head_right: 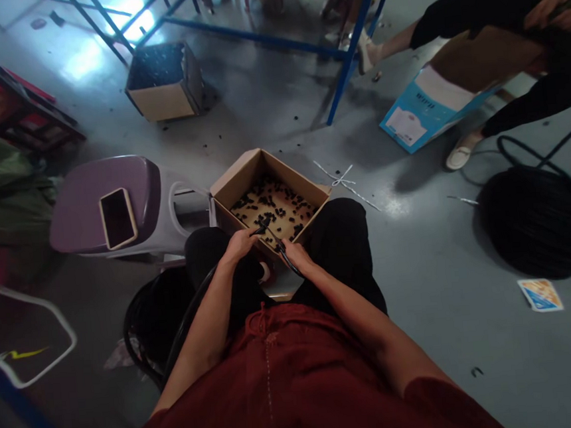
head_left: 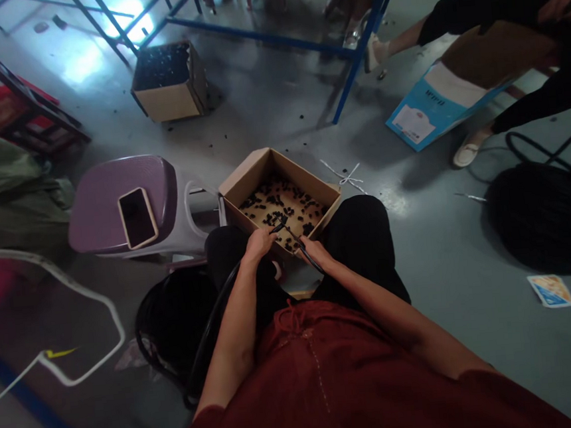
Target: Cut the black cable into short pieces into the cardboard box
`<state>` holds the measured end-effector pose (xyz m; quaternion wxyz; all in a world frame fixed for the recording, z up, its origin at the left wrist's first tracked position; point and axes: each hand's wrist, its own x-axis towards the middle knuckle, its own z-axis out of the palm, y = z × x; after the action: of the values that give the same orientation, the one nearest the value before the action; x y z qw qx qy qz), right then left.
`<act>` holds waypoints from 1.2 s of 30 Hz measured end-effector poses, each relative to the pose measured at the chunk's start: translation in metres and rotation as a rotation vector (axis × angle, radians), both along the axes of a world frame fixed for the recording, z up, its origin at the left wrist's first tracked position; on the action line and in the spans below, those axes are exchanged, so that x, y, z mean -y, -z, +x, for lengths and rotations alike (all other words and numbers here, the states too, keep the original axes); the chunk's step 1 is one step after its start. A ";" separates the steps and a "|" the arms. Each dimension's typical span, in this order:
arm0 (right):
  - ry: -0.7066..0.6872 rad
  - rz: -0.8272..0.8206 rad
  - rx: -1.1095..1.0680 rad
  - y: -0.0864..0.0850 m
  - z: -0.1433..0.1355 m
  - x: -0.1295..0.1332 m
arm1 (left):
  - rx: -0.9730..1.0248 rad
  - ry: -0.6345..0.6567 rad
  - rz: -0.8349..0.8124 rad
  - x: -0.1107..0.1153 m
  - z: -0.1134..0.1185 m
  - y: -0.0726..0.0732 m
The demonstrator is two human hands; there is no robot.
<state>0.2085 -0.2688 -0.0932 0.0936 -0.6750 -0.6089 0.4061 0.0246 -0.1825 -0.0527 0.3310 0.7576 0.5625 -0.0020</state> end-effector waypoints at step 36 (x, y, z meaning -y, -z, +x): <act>0.581 0.254 -0.938 -0.082 0.007 -0.088 | 0.242 -0.139 -0.072 0.086 -0.016 -0.072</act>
<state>0.2159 -0.1811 -0.0116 0.5425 -0.5456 -0.3353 0.5436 0.0083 -0.2680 0.0197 0.4226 0.6993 0.5692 0.0921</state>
